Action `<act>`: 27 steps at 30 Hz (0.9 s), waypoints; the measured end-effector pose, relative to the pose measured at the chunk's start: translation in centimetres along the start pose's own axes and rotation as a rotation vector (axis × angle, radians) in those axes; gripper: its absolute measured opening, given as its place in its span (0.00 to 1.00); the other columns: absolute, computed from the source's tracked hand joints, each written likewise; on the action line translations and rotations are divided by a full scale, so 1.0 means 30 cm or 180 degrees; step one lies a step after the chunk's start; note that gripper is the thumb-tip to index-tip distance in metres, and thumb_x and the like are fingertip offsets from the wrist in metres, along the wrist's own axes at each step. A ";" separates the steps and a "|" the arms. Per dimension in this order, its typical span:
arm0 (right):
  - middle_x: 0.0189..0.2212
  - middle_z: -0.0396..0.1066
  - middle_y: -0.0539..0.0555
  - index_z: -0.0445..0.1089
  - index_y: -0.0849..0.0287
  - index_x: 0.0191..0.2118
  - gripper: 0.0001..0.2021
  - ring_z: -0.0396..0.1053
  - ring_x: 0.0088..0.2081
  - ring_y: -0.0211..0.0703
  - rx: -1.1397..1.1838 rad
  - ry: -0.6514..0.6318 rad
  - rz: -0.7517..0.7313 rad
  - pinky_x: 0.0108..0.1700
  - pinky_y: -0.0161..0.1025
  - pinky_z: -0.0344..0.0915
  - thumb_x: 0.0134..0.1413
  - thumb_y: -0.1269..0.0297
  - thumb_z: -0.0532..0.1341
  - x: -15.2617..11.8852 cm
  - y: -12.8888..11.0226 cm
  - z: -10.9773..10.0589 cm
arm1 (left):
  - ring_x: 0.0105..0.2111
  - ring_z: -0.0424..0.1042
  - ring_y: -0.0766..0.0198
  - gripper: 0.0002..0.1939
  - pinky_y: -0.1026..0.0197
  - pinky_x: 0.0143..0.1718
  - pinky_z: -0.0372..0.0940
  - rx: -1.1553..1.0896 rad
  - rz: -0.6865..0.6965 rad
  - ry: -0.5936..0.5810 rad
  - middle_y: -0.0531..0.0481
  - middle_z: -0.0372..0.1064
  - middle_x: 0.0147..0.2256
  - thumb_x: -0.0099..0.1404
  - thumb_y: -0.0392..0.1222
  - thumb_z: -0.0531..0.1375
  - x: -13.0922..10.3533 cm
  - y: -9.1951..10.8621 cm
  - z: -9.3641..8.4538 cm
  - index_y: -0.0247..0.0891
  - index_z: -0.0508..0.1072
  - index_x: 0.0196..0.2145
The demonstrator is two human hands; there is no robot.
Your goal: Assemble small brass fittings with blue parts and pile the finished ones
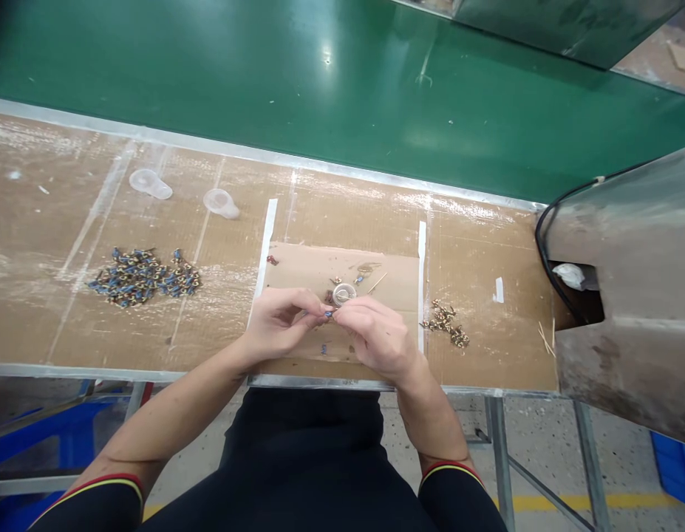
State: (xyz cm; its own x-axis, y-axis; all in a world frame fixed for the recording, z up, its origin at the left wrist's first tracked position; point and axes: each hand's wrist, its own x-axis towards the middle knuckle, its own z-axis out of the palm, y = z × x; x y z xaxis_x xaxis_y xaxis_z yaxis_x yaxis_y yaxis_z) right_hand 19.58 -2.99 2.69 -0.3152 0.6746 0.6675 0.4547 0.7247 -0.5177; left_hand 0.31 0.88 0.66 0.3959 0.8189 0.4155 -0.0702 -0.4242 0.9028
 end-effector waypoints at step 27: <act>0.39 0.77 0.53 0.63 0.54 0.63 0.26 0.79 0.39 0.41 0.0161 0.0529 0.0121 0.37 0.39 0.81 0.62 0.78 0.63 -0.007 0.008 0.022 | 0.25 0.80 0.64 0.05 0.67 0.25 0.76 -0.0687 -0.0777 0.0409 0.45 0.82 0.29 0.63 0.39 0.70 -0.006 0.013 0.009 0.36 0.79 0.31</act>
State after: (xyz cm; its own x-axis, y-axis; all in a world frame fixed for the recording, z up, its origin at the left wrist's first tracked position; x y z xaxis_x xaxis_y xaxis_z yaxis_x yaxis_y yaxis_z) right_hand 19.20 -2.86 2.06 -0.1546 0.6721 0.7242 0.4198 0.7082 -0.5677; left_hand 0.46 0.45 0.90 0.3075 0.9338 0.1827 -0.1852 -0.1296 0.9741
